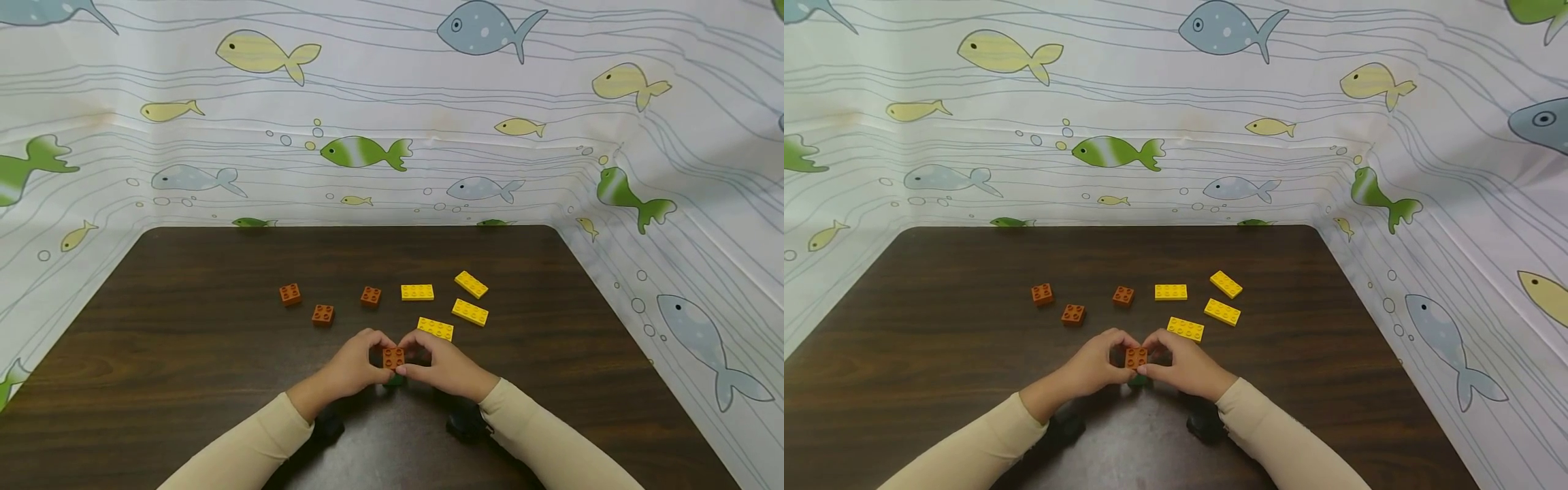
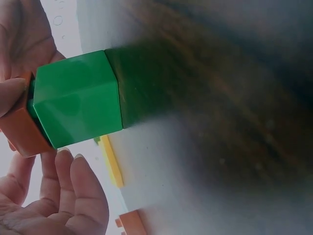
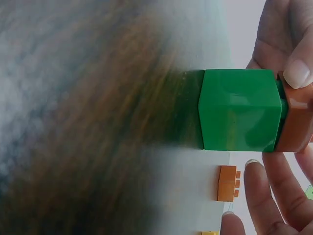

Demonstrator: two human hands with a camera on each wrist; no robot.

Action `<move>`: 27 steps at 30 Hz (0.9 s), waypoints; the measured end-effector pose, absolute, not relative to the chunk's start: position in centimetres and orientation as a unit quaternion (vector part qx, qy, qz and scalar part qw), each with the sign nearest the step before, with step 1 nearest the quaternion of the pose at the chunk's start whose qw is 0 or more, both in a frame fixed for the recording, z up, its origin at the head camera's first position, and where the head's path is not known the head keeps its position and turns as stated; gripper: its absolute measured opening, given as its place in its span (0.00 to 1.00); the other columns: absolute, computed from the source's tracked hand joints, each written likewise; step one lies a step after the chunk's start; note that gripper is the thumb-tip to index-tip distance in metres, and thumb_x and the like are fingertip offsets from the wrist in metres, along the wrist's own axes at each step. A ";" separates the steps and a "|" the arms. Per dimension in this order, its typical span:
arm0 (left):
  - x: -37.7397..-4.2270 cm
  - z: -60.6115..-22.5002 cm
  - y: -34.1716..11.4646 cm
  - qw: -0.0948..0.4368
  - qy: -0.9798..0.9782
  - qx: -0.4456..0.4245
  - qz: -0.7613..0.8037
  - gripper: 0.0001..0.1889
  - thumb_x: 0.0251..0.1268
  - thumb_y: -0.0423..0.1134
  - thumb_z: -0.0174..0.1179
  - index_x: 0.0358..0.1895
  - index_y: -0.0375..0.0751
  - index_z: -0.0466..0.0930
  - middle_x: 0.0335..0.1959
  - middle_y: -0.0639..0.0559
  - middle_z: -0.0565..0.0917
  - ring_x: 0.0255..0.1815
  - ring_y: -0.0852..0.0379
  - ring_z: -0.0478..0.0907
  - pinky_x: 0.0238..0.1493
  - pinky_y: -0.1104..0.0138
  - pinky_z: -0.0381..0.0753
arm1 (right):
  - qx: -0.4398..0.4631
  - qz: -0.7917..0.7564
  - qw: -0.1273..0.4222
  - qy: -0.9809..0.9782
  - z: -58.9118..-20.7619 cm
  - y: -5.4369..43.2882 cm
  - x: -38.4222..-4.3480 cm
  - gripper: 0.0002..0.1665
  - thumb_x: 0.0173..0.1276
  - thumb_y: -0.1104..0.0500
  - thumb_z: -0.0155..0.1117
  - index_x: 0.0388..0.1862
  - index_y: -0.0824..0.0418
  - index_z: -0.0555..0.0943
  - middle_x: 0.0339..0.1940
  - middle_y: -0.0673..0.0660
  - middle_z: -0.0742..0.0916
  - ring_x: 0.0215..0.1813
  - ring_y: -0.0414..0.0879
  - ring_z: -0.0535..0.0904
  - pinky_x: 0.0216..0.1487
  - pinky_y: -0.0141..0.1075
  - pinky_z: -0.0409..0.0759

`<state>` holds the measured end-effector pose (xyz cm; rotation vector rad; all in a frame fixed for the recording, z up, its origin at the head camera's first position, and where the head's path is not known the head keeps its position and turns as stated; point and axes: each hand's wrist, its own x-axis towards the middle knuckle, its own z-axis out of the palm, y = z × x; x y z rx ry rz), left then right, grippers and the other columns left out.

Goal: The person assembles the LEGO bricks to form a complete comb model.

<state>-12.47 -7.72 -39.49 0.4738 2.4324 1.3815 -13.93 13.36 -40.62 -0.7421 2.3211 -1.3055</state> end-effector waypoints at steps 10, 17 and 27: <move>-12.5 -39.5 -7.7 0.156 0.845 0.172 0.481 0.15 0.52 0.30 0.70 0.43 0.39 0.79 0.41 0.49 0.74 0.43 0.51 0.73 0.40 0.62 0.75 | -0.293 -0.446 0.170 0.829 -40.3 13.3 -13.8 0.17 0.66 0.53 0.66 0.50 0.54 0.75 0.46 0.47 0.81 0.52 0.45 0.78 0.54 0.41 0.77; -12.4 -39.5 -7.6 0.157 0.846 0.166 0.481 0.15 0.52 0.30 0.71 0.43 0.37 0.79 0.40 0.48 0.74 0.38 0.53 0.72 0.36 0.64 0.74 | -0.301 -0.429 0.177 0.833 -40.0 13.2 -13.9 0.15 0.66 0.53 0.66 0.48 0.54 0.76 0.45 0.46 0.81 0.52 0.45 0.78 0.58 0.45 0.75; -12.5 -39.4 -7.7 0.165 0.845 0.155 0.484 0.16 0.51 0.30 0.71 0.44 0.38 0.80 0.39 0.48 0.74 0.37 0.54 0.72 0.35 0.64 0.74 | -0.299 -0.426 0.180 0.835 -39.9 13.3 -13.9 0.15 0.66 0.52 0.66 0.48 0.54 0.76 0.45 0.46 0.81 0.53 0.44 0.78 0.58 0.44 0.75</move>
